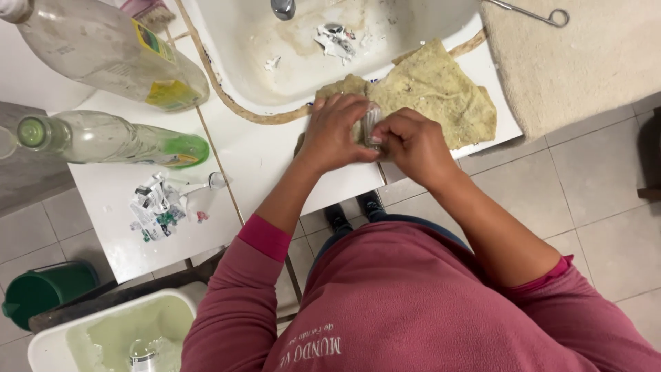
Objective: Washing and rinsing small glass laboratory or medical containers in a sink and soapy water.
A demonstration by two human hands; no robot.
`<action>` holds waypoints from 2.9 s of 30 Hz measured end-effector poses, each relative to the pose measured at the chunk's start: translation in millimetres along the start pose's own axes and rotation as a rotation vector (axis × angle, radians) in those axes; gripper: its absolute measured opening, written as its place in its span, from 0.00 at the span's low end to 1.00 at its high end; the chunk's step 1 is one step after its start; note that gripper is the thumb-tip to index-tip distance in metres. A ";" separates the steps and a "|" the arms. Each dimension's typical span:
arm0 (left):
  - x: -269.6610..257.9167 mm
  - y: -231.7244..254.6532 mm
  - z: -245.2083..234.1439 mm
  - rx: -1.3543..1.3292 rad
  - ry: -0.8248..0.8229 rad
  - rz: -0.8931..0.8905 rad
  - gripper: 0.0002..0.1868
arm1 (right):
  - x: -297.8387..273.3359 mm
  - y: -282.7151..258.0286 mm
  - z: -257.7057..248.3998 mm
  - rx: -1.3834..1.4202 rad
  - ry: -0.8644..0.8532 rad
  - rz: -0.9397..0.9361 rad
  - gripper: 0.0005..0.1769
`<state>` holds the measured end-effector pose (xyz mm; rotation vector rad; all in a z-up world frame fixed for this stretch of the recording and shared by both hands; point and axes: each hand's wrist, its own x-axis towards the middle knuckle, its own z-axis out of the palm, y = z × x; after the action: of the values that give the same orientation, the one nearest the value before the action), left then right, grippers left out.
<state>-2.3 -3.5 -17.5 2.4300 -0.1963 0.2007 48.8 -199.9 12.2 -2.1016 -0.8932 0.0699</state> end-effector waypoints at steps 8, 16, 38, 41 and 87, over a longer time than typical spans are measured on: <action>-2.6 -8.9 7.7 -0.002 0.029 0.027 0.44 | 0.0 -7.5 -1.6 -0.045 0.028 -0.033 0.07; -1.1 0.3 -3.3 0.008 -0.043 0.018 0.45 | 5.4 6.2 4.0 -0.060 0.069 -0.027 0.05; -7.8 -6.7 8.2 0.096 0.048 0.116 0.46 | -8.8 18.4 3.2 0.026 0.102 0.183 0.05; -12.1 -4.3 9.2 0.116 0.031 0.097 0.45 | -14.0 14.8 4.5 0.029 0.050 0.208 0.05; -6.0 -5.8 14.6 0.195 0.127 0.157 0.48 | -16.1 15.7 1.7 -0.003 0.051 0.197 0.05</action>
<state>-5.7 -8.0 -33.3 2.5849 -0.3244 0.4631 45.2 -215.0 -4.1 -2.1791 -0.6549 0.1163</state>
